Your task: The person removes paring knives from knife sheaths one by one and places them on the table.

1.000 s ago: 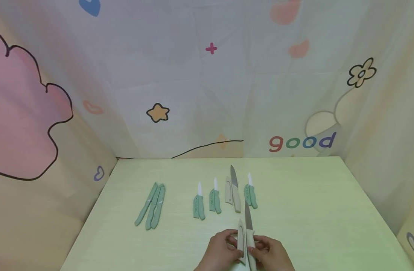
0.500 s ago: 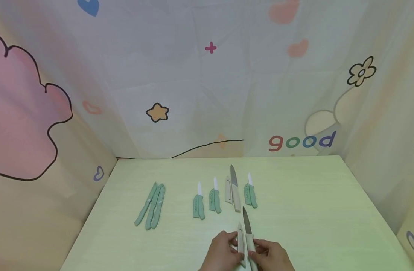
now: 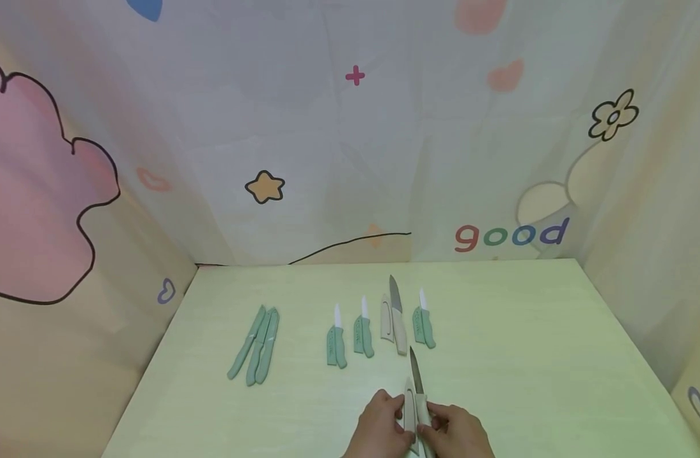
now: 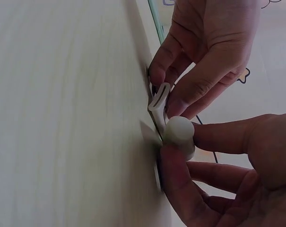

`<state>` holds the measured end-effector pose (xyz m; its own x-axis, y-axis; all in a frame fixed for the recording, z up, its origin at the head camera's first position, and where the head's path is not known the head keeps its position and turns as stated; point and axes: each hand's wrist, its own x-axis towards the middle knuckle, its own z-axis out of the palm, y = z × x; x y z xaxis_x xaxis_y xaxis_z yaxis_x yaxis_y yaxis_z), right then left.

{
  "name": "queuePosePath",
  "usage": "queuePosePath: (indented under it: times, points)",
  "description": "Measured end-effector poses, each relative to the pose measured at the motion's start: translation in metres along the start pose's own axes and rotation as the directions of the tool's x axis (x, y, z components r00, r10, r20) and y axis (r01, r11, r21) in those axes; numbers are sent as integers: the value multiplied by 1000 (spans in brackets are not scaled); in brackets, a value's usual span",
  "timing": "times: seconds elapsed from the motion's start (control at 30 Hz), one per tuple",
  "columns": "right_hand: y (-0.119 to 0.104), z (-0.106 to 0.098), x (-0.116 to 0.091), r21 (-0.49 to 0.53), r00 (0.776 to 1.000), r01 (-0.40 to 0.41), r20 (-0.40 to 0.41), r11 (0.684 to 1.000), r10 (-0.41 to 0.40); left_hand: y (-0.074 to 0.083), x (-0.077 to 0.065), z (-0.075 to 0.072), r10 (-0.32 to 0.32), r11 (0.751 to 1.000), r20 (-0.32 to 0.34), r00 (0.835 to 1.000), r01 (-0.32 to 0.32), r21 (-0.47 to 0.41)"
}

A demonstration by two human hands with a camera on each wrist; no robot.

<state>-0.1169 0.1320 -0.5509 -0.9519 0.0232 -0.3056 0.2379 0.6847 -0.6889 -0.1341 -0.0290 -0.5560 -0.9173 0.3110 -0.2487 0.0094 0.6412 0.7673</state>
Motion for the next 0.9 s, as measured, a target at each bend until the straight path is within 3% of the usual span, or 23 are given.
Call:
queuePosePath:
  times: [0.37,0.53,0.9]
  points:
    - [-2,-2,1,-73,999,40,-31,997,-42,0,-2,2,18,1000,-25,1000,-18,18]
    - [0,-3,1,-71,996,62,-55,996,-66,1,-2,1,8,1000,-3,1000,-8,15]
    - [-2,-6,3,-53,1000,-16,-19,998,15,3,-1,2,-52,999,30,998,52,-5]
